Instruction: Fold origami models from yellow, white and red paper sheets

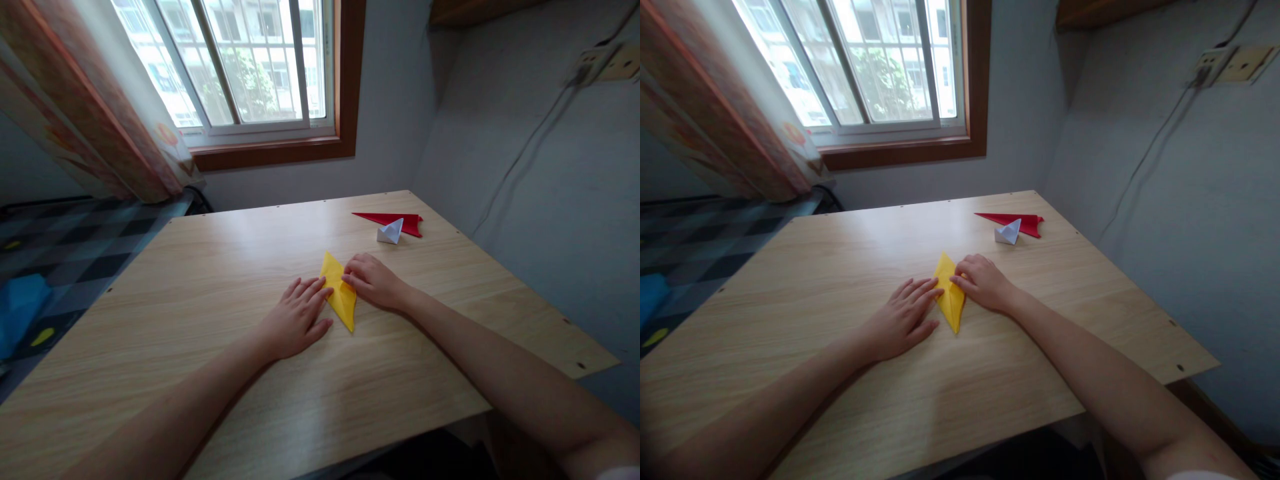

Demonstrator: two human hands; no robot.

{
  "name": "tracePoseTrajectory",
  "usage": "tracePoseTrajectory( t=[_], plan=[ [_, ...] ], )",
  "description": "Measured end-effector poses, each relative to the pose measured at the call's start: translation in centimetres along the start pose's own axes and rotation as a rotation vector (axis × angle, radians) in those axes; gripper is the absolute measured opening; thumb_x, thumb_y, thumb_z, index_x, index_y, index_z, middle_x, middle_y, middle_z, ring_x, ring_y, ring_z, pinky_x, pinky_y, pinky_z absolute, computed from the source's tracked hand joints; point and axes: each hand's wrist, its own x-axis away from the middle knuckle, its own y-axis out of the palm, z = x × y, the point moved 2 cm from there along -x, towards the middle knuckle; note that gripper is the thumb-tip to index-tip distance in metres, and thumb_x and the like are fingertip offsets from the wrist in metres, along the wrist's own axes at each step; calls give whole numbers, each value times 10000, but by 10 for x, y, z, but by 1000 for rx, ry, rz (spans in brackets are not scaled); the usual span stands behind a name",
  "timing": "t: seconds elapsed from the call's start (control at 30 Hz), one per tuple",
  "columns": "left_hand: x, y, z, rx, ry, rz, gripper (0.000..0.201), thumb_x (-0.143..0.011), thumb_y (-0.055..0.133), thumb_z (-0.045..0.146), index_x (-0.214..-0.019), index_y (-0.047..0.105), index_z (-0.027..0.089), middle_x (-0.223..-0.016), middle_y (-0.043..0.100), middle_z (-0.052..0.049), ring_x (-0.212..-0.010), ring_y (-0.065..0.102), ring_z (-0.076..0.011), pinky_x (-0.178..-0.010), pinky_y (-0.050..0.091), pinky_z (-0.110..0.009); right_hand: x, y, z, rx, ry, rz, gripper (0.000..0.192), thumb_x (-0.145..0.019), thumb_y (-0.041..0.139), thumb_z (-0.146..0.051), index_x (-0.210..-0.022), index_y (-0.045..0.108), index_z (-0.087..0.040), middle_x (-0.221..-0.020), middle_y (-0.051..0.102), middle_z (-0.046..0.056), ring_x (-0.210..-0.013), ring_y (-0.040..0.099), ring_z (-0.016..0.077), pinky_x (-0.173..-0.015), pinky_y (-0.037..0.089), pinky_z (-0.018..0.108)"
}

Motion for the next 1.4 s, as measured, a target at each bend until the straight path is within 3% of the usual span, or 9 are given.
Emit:
tracePoseTrajectory(
  t=[0.27, 0.4, 0.63, 0.83, 0.97, 1.2, 1.4],
  plan=[
    [0, 1, -2, 59, -7, 29, 581, -936, 444, 440, -1435, 378, 151, -1484, 438, -142, -1386, 364, -287, -1169, 220, -522, -1, -8, 3, -194, 67, 54, 415, -992, 347, -427, -682, 490, -191, -691, 543, 10, -685, 483, 159, -660, 353, 290],
    [0, 2, -2, 57, -19, 22, 626, -934, 437, 438, -1477, 307, 156, -1500, 421, -132, -1389, 361, -281, -1172, 213, -513, 1, -11, 5, -218, 37, 21, 484, -996, 323, -464, -652, 519, -186, -664, 560, 10, -663, 496, 152, -652, 348, 288],
    [-1, 0, -2, 50, -43, 9, 655, -923, 443, 455, -1474, 310, 128, -1492, 429, -143, -1381, 372, -279, -1172, 223, -486, 1, -11, 7, -128, -23, -77, 601, -998, 326, -501, -614, 653, -174, -671, 664, 50, -689, 555, 161, -747, 371, 313],
    [-1, -4, 0, 88, 8, 37, 613, -919, 464, 412, -1469, 334, 173, -1471, 459, -123, -1354, 395, -293, -1141, 271, -516, 1, -11, 5, -62, -30, -89, 533, -1001, 381, -423, -625, 666, -176, -674, 670, 43, -695, 562, 158, -746, 379, 307],
    [-1, -4, -1, 114, 36, 100, 639, -894, 518, 400, -1468, 326, 197, -1438, 490, -120, -1347, 391, -313, -1143, 242, -558, 1, -9, 6, 4, -25, -106, 386, -964, 482, -334, -681, 689, -173, -711, 681, 48, -731, 564, 170, -743, 382, 311],
    [-3, -8, -4, 137, 65, 220, 666, -885, 574, 398, -1464, 312, 198, -1306, 562, -112, -1235, 498, -246, -1158, 265, -496, 1, -8, 8, 25, -8, -89, 255, -915, 546, -246, -760, 732, -168, -749, 713, 63, -762, 581, 182, -729, 387, 306],
    [-1, -19, -3, 110, 200, 254, 480, -871, 590, 516, -1258, 581, 233, -1091, 675, -58, -1062, 592, -209, -1161, 251, -474, 1, -8, 7, 36, 9, -79, 264, -916, 542, -244, -755, 735, -164, -755, 720, 62, -750, 576, 176, -719, 383, 300]
  ],
)
